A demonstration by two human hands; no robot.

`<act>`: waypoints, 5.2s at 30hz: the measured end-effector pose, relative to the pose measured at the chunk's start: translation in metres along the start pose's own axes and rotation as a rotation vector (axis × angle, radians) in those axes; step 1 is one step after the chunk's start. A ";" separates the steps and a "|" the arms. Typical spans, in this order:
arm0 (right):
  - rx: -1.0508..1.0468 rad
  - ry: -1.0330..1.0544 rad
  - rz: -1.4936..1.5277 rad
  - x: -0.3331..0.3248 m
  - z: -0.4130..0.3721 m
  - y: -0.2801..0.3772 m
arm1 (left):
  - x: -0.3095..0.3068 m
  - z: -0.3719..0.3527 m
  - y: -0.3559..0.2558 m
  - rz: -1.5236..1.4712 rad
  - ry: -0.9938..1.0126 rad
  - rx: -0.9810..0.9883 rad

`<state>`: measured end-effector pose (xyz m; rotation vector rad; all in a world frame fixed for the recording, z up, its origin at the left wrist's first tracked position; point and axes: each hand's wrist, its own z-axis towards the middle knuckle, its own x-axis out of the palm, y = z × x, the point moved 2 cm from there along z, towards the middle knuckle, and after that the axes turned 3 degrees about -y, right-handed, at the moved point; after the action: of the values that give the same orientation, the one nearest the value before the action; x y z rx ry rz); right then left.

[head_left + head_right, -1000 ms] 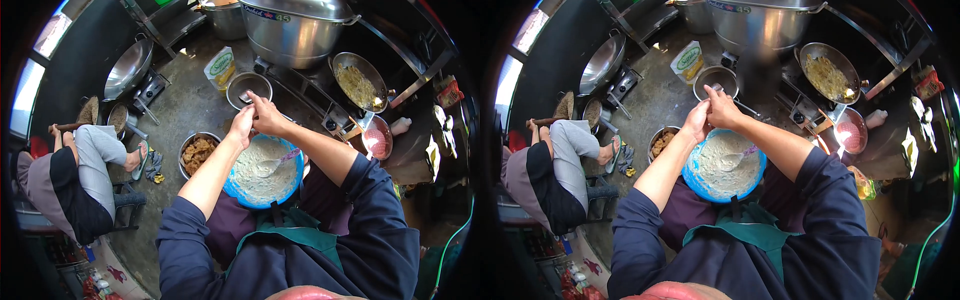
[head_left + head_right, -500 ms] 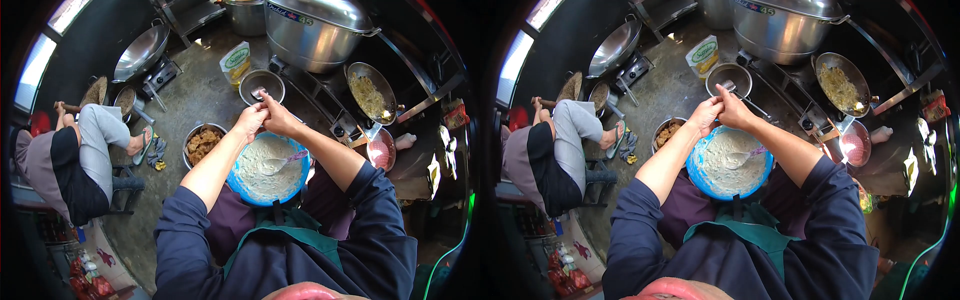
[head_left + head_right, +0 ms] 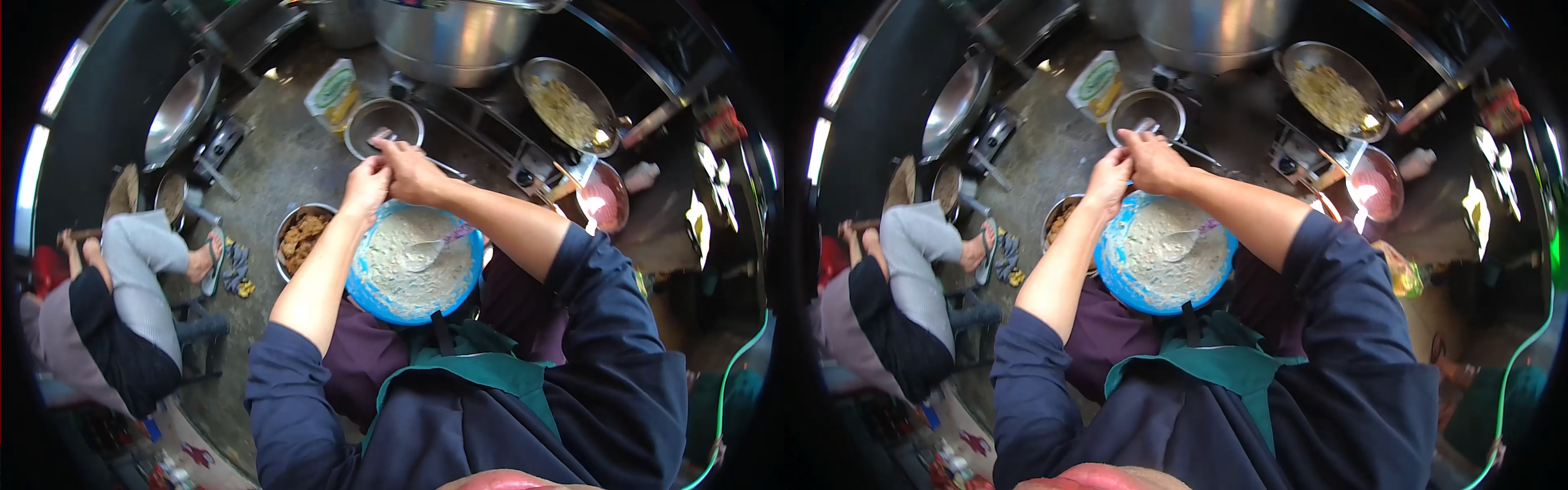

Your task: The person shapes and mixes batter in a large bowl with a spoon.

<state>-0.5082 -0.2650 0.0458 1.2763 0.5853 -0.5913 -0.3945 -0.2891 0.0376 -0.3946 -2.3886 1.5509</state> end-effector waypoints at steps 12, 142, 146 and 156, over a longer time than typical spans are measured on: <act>-0.028 -0.003 0.013 -0.001 -0.010 0.009 | 0.005 -0.002 -0.001 -0.159 -0.024 -0.036; 0.010 0.487 -0.143 -0.006 -0.006 -0.002 | -0.004 -0.031 0.016 1.633 0.085 0.250; -0.001 0.503 -0.165 -0.006 -0.008 0.001 | -0.004 -0.031 0.013 1.646 0.109 0.236; -0.023 0.539 -0.187 -0.002 -0.010 0.001 | -0.008 -0.026 0.019 1.656 0.151 0.262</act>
<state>-0.5095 -0.2549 0.0461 1.3722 1.1642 -0.3865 -0.3765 -0.2626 0.0296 -2.6552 -1.4027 2.0061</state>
